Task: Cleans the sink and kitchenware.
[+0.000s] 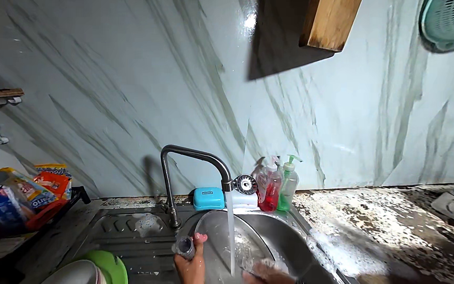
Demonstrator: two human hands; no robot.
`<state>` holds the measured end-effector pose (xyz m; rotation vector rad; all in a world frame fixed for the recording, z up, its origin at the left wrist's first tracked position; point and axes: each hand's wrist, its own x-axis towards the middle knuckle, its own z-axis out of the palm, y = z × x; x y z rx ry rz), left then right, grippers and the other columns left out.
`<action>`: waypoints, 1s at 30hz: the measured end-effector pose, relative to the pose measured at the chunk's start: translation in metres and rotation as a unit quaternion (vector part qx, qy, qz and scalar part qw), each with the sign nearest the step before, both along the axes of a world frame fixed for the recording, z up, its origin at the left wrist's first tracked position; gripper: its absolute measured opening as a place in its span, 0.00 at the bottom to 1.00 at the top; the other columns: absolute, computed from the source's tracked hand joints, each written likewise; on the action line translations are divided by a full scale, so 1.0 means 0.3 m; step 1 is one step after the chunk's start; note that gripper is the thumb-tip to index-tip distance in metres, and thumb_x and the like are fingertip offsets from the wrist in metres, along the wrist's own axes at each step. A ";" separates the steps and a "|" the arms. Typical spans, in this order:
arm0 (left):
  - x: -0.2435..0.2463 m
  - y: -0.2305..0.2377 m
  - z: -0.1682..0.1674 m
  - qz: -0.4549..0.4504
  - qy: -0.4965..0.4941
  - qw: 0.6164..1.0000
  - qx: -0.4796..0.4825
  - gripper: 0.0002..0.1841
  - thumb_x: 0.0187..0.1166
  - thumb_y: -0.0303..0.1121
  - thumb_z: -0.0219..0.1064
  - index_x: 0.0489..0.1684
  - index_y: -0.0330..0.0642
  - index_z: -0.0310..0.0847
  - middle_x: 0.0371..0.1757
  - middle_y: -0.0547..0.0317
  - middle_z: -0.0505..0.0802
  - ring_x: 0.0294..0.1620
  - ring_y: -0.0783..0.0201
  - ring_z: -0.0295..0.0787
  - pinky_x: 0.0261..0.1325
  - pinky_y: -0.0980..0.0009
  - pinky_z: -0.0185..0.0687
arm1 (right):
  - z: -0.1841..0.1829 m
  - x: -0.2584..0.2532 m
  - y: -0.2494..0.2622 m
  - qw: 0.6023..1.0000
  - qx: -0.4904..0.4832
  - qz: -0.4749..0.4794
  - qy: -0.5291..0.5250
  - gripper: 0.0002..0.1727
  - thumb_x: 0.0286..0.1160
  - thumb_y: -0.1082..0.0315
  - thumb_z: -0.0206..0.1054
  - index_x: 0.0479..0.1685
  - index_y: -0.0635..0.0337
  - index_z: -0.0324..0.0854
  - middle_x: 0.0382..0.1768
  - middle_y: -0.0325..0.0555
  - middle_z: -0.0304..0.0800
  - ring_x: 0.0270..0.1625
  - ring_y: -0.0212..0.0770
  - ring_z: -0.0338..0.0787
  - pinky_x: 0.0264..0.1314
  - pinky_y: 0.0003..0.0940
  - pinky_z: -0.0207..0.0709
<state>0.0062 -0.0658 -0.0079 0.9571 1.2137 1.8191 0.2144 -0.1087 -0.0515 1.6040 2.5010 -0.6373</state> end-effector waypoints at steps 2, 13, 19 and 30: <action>0.000 -0.011 0.022 -0.011 -0.027 0.999 -0.025 0.04 0.79 0.21 0.63 0.38 0.25 0.79 0.26 0.60 0.93 0.32 0.76 0.93 0.48 0.78 0.89 | -0.047 0.033 0.139 0.992 0.064 -0.068 -0.087 0.43 0.86 0.43 0.54 0.93 0.64 0.54 0.93 0.69 0.44 0.96 0.67 0.40 0.91 0.74 0.30; 0.001 -0.015 0.002 0.023 -0.083 0.994 -0.068 0.13 0.83 0.23 0.61 0.24 0.37 0.73 0.11 0.71 0.79 0.13 0.81 0.78 0.25 0.85 0.79 | -0.139 -0.293 0.254 0.956 0.144 -0.201 0.157 0.42 0.88 0.47 0.52 0.96 0.58 0.45 0.95 0.66 0.33 0.96 0.68 0.33 0.93 0.71 0.23; -0.004 -0.018 0.004 0.017 -0.068 0.995 -0.069 0.12 0.82 0.22 0.61 0.23 0.38 0.73 0.11 0.71 0.80 0.12 0.82 0.77 0.25 0.86 0.78 | -0.128 -0.268 0.263 0.956 0.145 -0.168 0.191 0.40 0.90 0.48 0.50 0.97 0.56 0.44 0.96 0.63 0.32 0.97 0.67 0.35 0.94 0.67 0.37; 0.034 -0.014 0.020 -0.002 -0.085 0.994 -0.068 0.11 0.81 0.21 0.61 0.24 0.37 0.73 0.12 0.70 0.79 0.13 0.81 0.77 0.26 0.84 0.79 | -0.166 -0.380 0.220 0.913 0.173 -0.236 0.284 0.40 0.89 0.52 0.49 0.93 0.69 0.49 0.93 0.69 0.44 0.96 0.69 0.40 0.93 0.72 0.24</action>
